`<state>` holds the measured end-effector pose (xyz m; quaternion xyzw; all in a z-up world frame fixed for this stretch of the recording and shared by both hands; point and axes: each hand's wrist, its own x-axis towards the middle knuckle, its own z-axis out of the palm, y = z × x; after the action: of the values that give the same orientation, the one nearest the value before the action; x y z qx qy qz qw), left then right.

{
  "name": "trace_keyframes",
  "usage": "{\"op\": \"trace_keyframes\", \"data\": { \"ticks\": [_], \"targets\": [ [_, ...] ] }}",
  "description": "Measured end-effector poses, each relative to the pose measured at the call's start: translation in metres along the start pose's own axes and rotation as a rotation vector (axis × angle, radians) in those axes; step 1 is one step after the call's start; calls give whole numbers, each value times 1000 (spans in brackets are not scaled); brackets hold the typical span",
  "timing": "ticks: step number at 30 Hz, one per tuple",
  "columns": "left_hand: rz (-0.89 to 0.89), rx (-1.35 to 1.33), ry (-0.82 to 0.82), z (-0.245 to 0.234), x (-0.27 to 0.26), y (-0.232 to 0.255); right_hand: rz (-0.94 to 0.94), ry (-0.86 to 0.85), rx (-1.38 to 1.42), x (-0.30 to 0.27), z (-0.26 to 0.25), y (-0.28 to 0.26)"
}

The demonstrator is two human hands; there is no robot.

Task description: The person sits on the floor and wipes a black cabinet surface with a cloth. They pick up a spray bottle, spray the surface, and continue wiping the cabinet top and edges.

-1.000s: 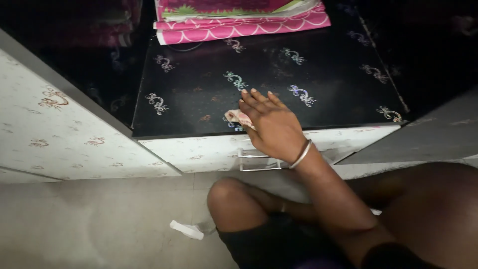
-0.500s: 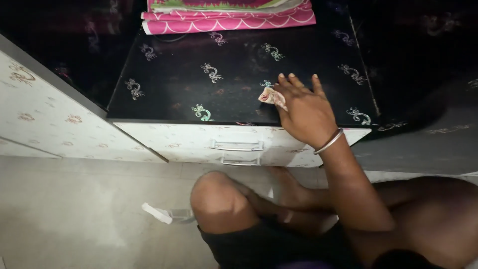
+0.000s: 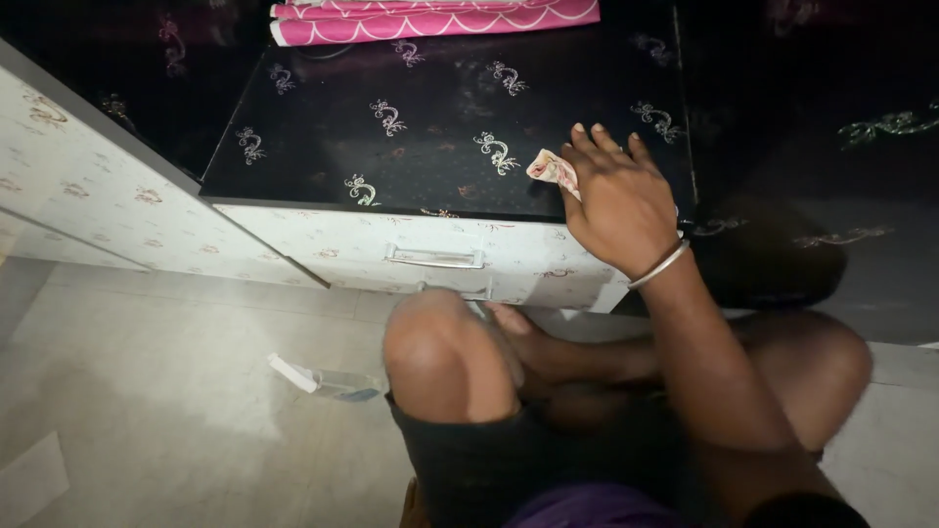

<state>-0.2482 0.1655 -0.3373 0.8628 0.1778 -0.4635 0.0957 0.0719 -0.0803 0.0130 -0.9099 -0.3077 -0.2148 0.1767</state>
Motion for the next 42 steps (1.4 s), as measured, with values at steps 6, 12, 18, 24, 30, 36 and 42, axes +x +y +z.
{"op": "trace_keyframes", "data": {
  "ticks": [6,12,18,24,30,36,42],
  "targets": [
    [-45,-71,23,-1,0,6,-17,39,-27,2,-3,-3],
    [-72,-101,27,-31,9,-2,-39,68,-20,-1,-1,1],
    [-118,-326,-24,-68,5,-40,-22,57,-5,-1,0,-2],
    [-141,-484,17,-152,-43,-89,-36,42,-35,-2,1,-1],
    [113,-504,429,-218,-146,-57,-31,41,-36,1,2,-3],
    [747,-303,1540,-265,-176,37,-16,59,-57,1,4,-6],
    [860,-215,1576,-290,-149,86,-41,43,-53,1,5,-4]
  ]
}}
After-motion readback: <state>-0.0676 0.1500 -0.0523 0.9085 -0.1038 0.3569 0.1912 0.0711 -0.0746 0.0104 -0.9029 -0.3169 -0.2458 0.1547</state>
